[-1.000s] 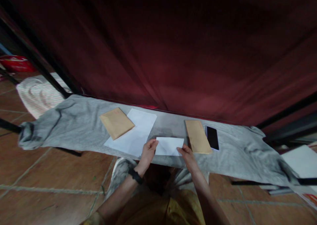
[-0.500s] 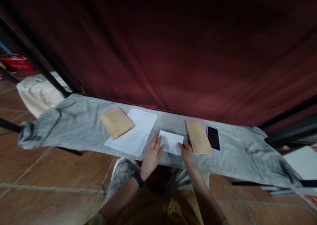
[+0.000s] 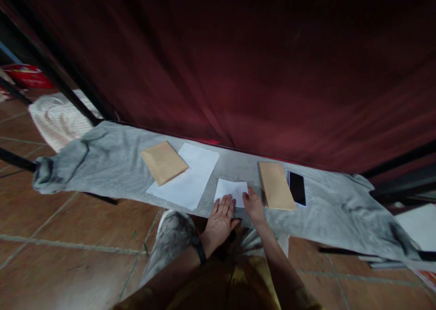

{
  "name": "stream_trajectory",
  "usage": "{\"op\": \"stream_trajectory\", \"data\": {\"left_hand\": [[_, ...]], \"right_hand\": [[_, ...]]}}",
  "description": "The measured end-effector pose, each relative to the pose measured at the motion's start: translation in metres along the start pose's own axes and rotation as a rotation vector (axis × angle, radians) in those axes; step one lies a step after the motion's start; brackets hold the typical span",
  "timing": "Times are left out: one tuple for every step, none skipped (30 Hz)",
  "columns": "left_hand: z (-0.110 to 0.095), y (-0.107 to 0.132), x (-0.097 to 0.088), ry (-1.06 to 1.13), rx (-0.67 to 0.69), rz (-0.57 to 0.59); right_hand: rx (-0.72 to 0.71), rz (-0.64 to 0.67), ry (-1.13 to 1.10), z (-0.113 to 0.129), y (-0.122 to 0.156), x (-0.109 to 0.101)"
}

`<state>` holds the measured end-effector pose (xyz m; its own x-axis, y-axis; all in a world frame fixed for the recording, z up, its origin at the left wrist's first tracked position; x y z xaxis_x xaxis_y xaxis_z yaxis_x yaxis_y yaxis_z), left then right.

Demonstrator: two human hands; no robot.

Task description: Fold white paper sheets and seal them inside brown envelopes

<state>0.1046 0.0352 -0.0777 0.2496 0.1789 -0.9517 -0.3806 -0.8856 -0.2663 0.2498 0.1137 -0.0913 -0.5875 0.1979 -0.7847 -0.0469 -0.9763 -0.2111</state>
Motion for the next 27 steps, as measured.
{"op": "stream_trajectory", "data": {"left_hand": [[0.002, -0.003, 0.000, 0.001, 0.003, 0.011], [0.005, -0.007, -0.001, -0.001, -0.004, 0.021], [0.009, -0.010, -0.001, -0.006, -0.017, 0.027], [0.013, -0.015, -0.002, -0.013, -0.031, 0.031], [0.016, -0.019, -0.002, -0.020, -0.043, 0.031], [0.019, -0.023, -0.002, -0.027, -0.053, 0.031], [0.021, -0.026, -0.001, -0.033, -0.056, 0.033], [0.022, -0.028, 0.000, -0.036, -0.054, 0.038], [0.023, -0.030, 0.002, -0.039, -0.051, 0.046], [0.023, -0.030, 0.004, -0.040, -0.052, 0.053], [0.023, -0.030, 0.006, -0.040, -0.052, 0.059], [0.023, -0.029, 0.008, -0.038, -0.049, 0.064], [0.023, -0.027, 0.009, -0.036, -0.040, 0.065], [0.022, -0.025, 0.009, -0.034, -0.023, 0.064], [0.021, -0.021, 0.009, -0.031, 0.010, 0.065], [0.019, -0.017, 0.008, -0.027, 0.055, 0.069], [0.017, -0.013, 0.007, -0.023, 0.105, 0.076], [0.015, -0.009, 0.006, -0.019, 0.150, 0.085], [0.014, -0.005, 0.005, -0.018, 0.181, 0.095], [0.013, -0.003, 0.004, -0.019, 0.196, 0.104], [0.013, -0.001, 0.003, -0.020, 0.197, 0.112], [0.013, 0.000, 0.002, -0.021, 0.192, 0.118], [0.013, 0.001, 0.002, -0.020, 0.187, 0.123], [0.013, 0.001, 0.002, -0.017, 0.182, 0.127], [0.013, 0.000, 0.002, -0.013, 0.179, 0.129], [0.013, 0.000, 0.002, -0.010, 0.177, 0.129], [0.013, -0.001, 0.002, -0.009, 0.176, 0.128]], "right_hand": [[0.005, -0.008, 0.032, 0.002, 0.002, 0.000], [0.011, -0.017, 0.063, 0.004, 0.004, -0.001], [0.016, -0.024, 0.095, 0.006, 0.005, -0.002], [0.017, -0.028, 0.126, 0.007, 0.007, -0.003], [0.015, -0.027, 0.150, 0.009, 0.008, -0.003], [0.013, -0.024, 0.165, 0.010, 0.009, -0.004], [0.013, -0.019, 0.176, 0.011, 0.010, -0.005], [0.011, -0.015, 0.187, 0.012, 0.011, -0.006], [0.008, -0.010, 0.198, 0.013, 0.011, -0.007], [0.006, -0.008, 0.208, 0.014, 0.012, -0.007], [0.005, -0.007, 0.217, 0.014, 0.012, -0.008], [0.006, -0.008, 0.224, 0.015, 0.012, -0.009], [0.009, -0.009, 0.229, 0.015, 0.013, -0.009], [0.014, -0.011, 0.233, 0.016, 0.013, -0.010], [0.019, -0.014, 0.234, 0.016, 0.013, -0.010], [0.022, -0.017, 0.234, 0.017, 0.014, -0.010], [0.020, -0.021, 0.234, 0.017, 0.015, -0.010], [0.017, -0.025, 0.235, 0.018, 0.015, -0.010], [0.013, -0.030, 0.238, 0.019, 0.016, -0.009], [0.010, -0.036, 0.243, 0.020, 0.017, -0.009], [0.009, -0.041, 0.250, 0.021, 0.018, -0.008], [0.009, -0.046, 0.257, 0.021, 0.018, -0.007], [0.006, -0.054, 0.265, 0.022, 0.019, -0.007], [0.000, -0.064, 0.271, 0.022, 0.020, -0.007], [-0.010, -0.076, 0.278, 0.023, 0.020, -0.008], [-0.020, -0.091, 0.285, 0.023, 0.020, -0.009], [-0.032, -0.108, 0.291, 0.023, 0.021, -0.011]]}}
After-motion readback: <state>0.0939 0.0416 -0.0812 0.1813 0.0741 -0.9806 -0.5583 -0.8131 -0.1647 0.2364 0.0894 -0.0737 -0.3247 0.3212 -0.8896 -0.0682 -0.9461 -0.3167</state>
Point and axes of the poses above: each hand's wrist, its own y-axis away from the middle knuckle, its own x-axis out of the palm, z = x × y, the point moved 6 cm from there along -y, towards the middle knuckle, and after that the axes turned 2 degrees about -x, right-handed, at the moved point
